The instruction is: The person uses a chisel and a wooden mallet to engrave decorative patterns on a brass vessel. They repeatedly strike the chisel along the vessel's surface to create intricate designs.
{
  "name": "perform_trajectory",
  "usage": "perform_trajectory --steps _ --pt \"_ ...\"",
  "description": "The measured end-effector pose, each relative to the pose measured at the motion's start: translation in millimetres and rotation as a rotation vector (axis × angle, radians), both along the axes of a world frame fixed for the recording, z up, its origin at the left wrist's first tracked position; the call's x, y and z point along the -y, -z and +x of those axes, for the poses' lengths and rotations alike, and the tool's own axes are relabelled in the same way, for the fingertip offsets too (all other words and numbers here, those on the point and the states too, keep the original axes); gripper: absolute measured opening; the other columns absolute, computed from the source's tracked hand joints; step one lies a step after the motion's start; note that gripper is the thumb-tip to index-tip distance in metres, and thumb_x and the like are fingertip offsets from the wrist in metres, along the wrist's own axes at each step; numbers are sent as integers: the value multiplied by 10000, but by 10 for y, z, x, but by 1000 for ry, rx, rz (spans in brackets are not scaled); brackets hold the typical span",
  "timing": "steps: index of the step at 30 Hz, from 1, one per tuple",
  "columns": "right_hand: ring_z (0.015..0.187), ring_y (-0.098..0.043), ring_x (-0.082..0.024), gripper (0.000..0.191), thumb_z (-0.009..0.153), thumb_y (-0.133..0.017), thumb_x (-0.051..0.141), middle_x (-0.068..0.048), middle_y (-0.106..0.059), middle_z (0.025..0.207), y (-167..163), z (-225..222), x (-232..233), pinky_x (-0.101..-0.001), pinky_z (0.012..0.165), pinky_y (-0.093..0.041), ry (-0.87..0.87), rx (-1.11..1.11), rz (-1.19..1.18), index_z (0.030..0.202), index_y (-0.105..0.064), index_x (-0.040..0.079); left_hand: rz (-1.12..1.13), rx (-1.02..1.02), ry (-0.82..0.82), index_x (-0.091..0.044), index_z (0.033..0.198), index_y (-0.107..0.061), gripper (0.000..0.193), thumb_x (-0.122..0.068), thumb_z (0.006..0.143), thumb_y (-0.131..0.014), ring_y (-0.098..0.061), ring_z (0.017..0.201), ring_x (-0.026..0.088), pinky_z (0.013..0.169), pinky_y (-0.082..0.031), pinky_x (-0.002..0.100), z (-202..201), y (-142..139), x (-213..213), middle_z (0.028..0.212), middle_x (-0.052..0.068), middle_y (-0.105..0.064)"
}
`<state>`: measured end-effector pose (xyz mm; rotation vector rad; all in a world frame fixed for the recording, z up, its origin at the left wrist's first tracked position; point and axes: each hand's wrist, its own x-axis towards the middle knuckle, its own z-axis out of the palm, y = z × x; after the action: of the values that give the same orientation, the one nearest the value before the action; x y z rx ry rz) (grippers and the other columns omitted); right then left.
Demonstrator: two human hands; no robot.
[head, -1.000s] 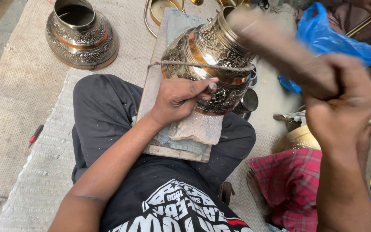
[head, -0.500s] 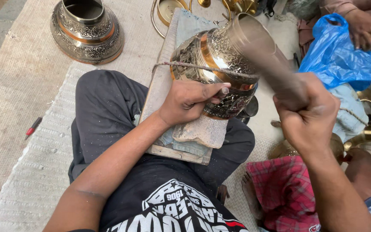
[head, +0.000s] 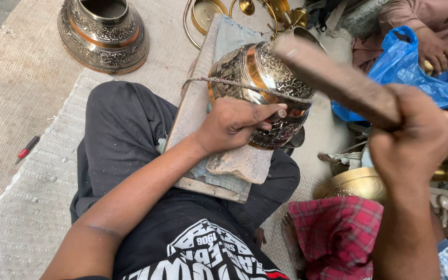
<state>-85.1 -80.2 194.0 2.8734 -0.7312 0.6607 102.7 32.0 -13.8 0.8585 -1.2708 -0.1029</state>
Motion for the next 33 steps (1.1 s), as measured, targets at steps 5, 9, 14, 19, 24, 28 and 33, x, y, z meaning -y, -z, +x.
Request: perform_trajectory --steps 5,9,14,19,24,28,33 --pt "906 -671 -87 357 884 -767 -100 7 -713 1006 47 254 -128 -244 878 -564 -90 466 640 1151 -629 93 6 -24 -59 -155 1388 -625 604 106 845 -667 -766 854 159 790 -595 303 -43 -31 -32 1034 12 -784" --pt "794 -685 -244 404 700 -770 -215 -123 -724 870 10 303 -151 -415 703 -487 -82 -302 -204 1005 -734 47 5 -33 -51 -172 1402 -621 629 111 840 -645 -769 899 169 835 -607 306 -43 -24 -26 1079 25 -776" --pt "931 -701 -133 245 836 -662 -126 -94 -714 1015 101 193 -40 -270 851 -567 -125 50 319 1035 -668 17 2 -19 -66 -243 1389 -646 666 106 822 -627 -765 895 162 843 -607 298 -35 4 -3 1034 11 -772" --pt "955 -672 -132 226 894 -735 -77 -82 -697 1050 157 227 -82 -286 886 -556 -99 173 303 1081 -650 18 67 -14 -5 -223 1424 -613 698 113 813 -623 -771 865 138 815 -618 292 0 12 -4 974 -17 -779" --pt "850 -737 -239 382 656 -730 -219 -171 -743 920 112 316 -229 -379 749 -502 -43 -219 -142 987 -737 -28 38 29 -34 -235 1417 -609 700 102 804 -632 -763 860 162 808 -603 304 45 4 -8 962 -4 -778" --pt "876 -667 -140 344 744 -737 -109 -30 -687 920 149 325 -274 -310 828 -514 -24 178 384 1016 -662 87 65 11 -13 -246 1402 -627 694 99 800 -638 -770 823 151 777 -607 299 56 5 -8 930 -15 -776" --pt "848 -649 -127 242 825 -743 21 -20 -660 906 200 287 -281 -300 840 -518 75 385 657 1016 -652 137 24 13 26 -224 1394 -631 673 99 804 -647 -776 857 139 803 -618 289 87 18 22 1009 5 -781"
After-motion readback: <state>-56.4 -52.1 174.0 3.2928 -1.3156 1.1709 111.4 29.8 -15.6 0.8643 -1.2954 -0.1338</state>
